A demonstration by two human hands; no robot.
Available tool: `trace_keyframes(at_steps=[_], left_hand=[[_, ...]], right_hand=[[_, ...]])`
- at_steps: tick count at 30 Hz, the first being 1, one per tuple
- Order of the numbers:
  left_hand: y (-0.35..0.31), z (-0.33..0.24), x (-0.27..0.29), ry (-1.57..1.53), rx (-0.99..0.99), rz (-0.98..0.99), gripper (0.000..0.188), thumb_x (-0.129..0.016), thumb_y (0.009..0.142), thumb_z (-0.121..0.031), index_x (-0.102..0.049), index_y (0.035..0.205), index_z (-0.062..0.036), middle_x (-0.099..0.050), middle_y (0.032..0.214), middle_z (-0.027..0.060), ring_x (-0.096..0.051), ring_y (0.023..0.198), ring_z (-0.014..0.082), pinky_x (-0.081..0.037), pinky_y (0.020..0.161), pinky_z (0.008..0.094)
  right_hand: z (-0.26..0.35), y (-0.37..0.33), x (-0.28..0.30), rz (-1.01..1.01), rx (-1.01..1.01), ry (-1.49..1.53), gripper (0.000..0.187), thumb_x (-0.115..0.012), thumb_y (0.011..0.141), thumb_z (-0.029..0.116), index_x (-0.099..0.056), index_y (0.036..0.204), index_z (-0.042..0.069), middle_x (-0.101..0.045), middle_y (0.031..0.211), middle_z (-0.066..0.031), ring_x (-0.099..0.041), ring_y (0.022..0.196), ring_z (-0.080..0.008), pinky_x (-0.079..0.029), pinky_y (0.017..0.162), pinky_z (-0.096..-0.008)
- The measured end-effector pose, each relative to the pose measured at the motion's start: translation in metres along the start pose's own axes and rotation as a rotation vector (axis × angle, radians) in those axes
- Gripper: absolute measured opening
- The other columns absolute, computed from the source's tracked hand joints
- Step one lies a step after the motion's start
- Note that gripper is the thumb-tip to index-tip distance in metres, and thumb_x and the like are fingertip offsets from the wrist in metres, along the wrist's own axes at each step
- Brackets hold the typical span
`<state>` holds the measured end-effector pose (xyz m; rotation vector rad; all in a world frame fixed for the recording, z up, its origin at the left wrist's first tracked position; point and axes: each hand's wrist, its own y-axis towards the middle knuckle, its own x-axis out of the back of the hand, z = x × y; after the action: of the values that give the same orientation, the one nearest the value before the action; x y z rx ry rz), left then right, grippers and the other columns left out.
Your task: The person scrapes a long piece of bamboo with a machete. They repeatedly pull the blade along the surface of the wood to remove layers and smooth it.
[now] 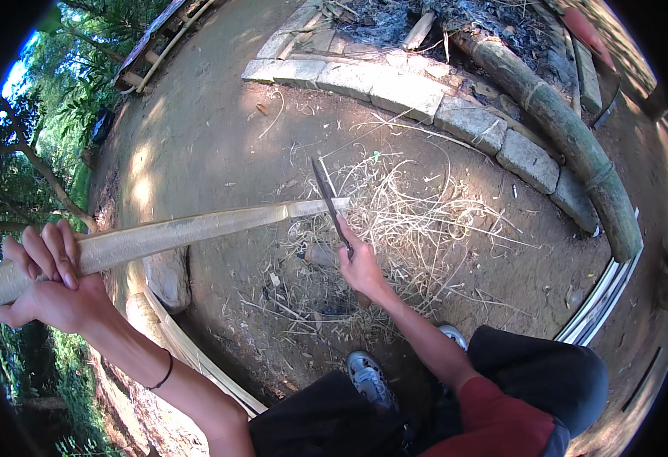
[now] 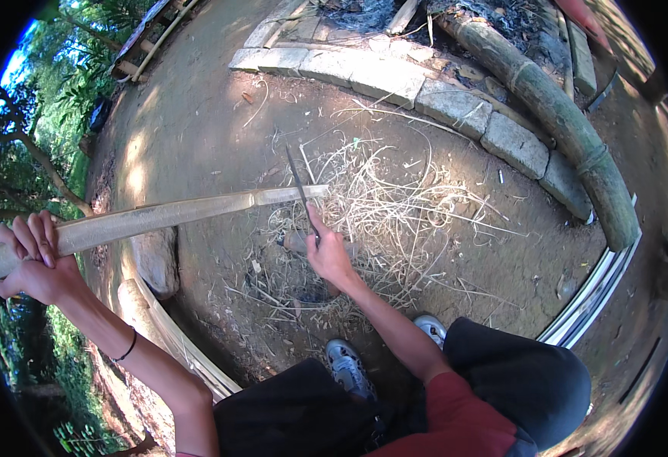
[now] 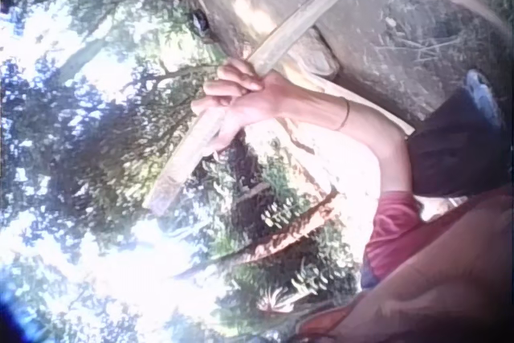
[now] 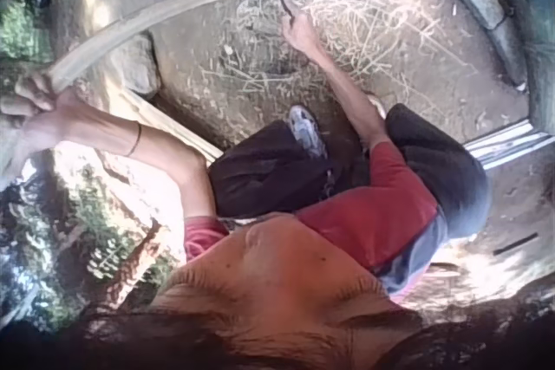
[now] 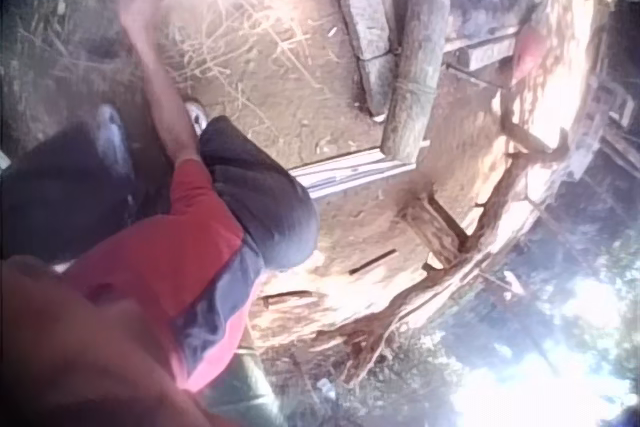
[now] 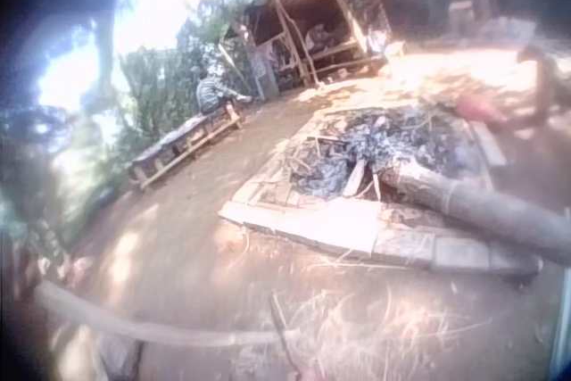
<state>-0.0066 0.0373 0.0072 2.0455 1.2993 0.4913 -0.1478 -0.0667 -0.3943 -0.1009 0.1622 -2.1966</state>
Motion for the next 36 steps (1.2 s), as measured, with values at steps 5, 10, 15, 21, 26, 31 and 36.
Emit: trace_keyframes(at_steps=[5,10,15,21,26,31,36], left_hand=[[-0.003,0.002,-0.018,0.275,0.033,-0.314,0.074,0.005,0.084,-0.08,-0.023,0.068,-0.0139,-0.023,0.051,-0.001,-0.015,0.042,0.0108,-0.015,0.039,0.0224],[0.004,0.01,0.009,0.233,0.05,-0.394,0.07,0.002,0.087,-0.078,-0.022,0.068,-0.0149,-0.021,0.052,-0.0019,-0.015,0.044,0.0109,-0.012,0.039,0.0239],[-0.006,0.001,0.003,0.187,0.073,-0.4,0.07,0.0,0.088,-0.078,-0.022,0.068,-0.0144,-0.021,0.052,-0.0023,-0.016,0.045,0.011,-0.014,0.04,0.0251],[-0.012,-0.003,-0.008,0.269,0.074,-0.487,0.069,0.002,0.087,-0.077,-0.02,0.071,-0.0149,-0.022,0.056,-0.0021,-0.02,0.049,0.0122,-0.017,0.042,0.0247],[-0.013,-0.004,-0.01,0.333,0.081,-0.601,0.07,0.003,0.087,-0.078,-0.023,0.073,-0.0144,-0.022,0.058,-0.0016,-0.023,0.052,0.0132,-0.019,0.044,0.025],[-0.011,-0.004,-0.008,0.273,0.132,-0.667,0.071,0.001,0.087,-0.078,-0.026,0.075,-0.014,-0.021,0.06,-0.0022,-0.023,0.053,0.0131,-0.02,0.045,0.0252],[-0.016,-0.002,0.014,0.3,0.093,-0.594,0.07,-0.004,0.088,-0.079,-0.027,0.077,-0.014,-0.023,0.059,-0.0027,-0.023,0.052,0.0122,-0.02,0.045,0.0252]], right_hand=[[-0.006,0.009,-0.018,-0.058,0.073,-0.011,0.067,-0.048,0.087,0.0,-0.03,0.151,0.006,-0.061,0.057,-0.0164,-0.056,0.043,-0.0227,-0.051,0.048,-0.0396],[-0.014,0.012,-0.024,-0.016,0.078,-0.164,0.069,-0.051,0.084,0.0,-0.03,0.15,0.004,-0.062,0.059,-0.0224,-0.061,0.046,-0.0298,-0.054,0.052,-0.043],[0.033,-0.005,-0.017,0.006,0.105,-0.129,0.068,-0.045,0.088,0.002,-0.026,0.153,0.009,-0.061,0.057,-0.0148,-0.054,0.04,-0.022,-0.049,0.042,-0.0378],[0.084,-0.046,-0.028,0.066,0.328,-0.081,0.071,-0.048,0.089,0.001,-0.02,0.154,0.007,-0.056,0.05,-0.0138,-0.054,0.039,-0.0237,-0.049,0.044,-0.04],[0.066,-0.044,-0.039,0.052,0.282,-0.136,0.072,-0.049,0.088,0.0,-0.021,0.153,0.007,-0.058,0.053,-0.0157,-0.056,0.041,-0.0247,-0.05,0.046,-0.0402],[-0.014,-0.01,-0.02,-0.037,0.029,-0.188,0.067,-0.048,0.088,-0.001,-0.029,0.152,0.008,-0.06,0.055,-0.0155,-0.058,0.044,-0.0221,-0.049,0.045,-0.0374],[0.03,-0.033,-0.012,0.026,-0.025,-0.171,0.065,-0.048,0.09,0.002,-0.031,0.152,0.012,-0.06,0.055,-0.0151,-0.058,0.044,-0.021,-0.049,0.046,-0.037]])
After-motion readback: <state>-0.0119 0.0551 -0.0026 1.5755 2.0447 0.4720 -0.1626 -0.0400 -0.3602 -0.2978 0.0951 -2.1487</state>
